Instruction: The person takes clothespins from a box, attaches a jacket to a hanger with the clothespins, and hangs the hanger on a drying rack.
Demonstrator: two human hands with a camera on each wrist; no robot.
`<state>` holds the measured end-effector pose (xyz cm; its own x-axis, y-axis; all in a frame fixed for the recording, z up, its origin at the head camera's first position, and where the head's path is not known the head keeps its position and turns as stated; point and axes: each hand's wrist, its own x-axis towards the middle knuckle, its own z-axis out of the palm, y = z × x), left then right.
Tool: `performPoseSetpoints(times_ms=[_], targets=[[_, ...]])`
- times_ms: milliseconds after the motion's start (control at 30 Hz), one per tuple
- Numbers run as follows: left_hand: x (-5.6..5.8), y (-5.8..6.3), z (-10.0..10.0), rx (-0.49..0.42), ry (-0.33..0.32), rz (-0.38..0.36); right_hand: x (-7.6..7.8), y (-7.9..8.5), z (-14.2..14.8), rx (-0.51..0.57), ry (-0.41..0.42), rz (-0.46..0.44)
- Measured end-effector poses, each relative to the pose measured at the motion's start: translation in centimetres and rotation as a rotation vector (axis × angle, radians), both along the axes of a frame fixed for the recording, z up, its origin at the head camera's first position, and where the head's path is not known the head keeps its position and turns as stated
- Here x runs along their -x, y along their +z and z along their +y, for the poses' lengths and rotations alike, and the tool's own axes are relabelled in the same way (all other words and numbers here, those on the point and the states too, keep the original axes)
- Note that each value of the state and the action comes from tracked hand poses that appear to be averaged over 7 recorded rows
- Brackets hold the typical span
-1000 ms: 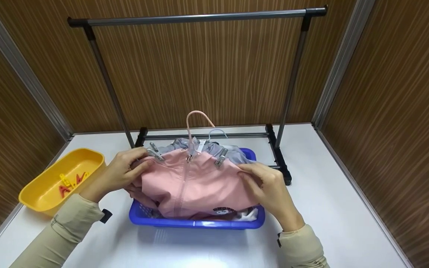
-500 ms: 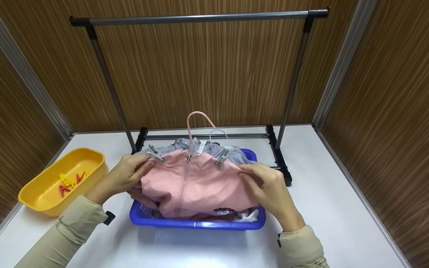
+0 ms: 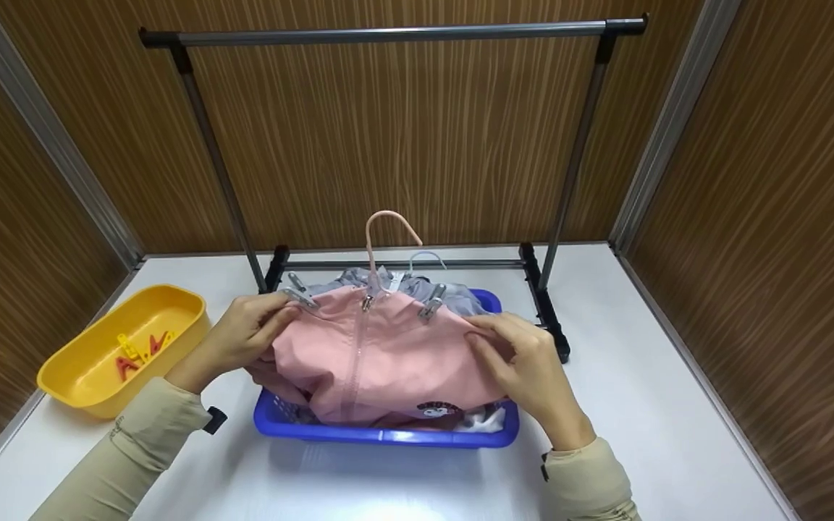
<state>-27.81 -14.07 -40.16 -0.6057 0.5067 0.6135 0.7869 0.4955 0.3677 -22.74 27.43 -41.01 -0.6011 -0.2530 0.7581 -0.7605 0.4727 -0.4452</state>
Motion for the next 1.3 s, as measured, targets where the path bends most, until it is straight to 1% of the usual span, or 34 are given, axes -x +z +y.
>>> performPoseSetpoints(times_ms=[133,267,333,467,633,800,900,1033,1133,1300], targets=[[0.0,0.4,-0.1,-0.02,0.01,0.032,0.1,-0.1,0.1,0.01,-0.02,-0.017],[-0.1,0.7,-0.2,-0.045,0.021,0.058,0.2,-0.2,0.2,0.009,-0.074,-0.014],[-0.1,0.9,-0.4,-0.054,0.029,0.057,0.2,-0.3,0.2,0.008,-0.104,-0.011],[0.0,1.3,-0.5,-0.066,0.044,0.029,0.2,-0.1,0.3,0.009,-0.148,-0.019],[0.0,2.0,-0.6,-0.08,0.063,0.014,0.1,0.1,0.3,0.009,-0.167,-0.059],[0.1,2.6,-0.9,-0.099,0.087,0.032,-0.1,0.3,0.5,0.028,-0.171,-0.11],[0.2,3.0,-1.0,-0.112,0.106,0.046,-0.1,0.3,0.6,0.034,-0.203,-0.11],[0.3,3.4,-1.1,-0.121,0.129,0.044,-0.1,0.3,0.8,0.027,-0.241,-0.08],[0.3,3.8,-1.2,-0.121,0.14,0.042,0.0,0.4,0.8,0.028,-0.243,-0.081],[0.4,4.3,-1.3,-0.136,0.161,0.038,0.0,0.4,0.7,0.052,-0.243,-0.111]])
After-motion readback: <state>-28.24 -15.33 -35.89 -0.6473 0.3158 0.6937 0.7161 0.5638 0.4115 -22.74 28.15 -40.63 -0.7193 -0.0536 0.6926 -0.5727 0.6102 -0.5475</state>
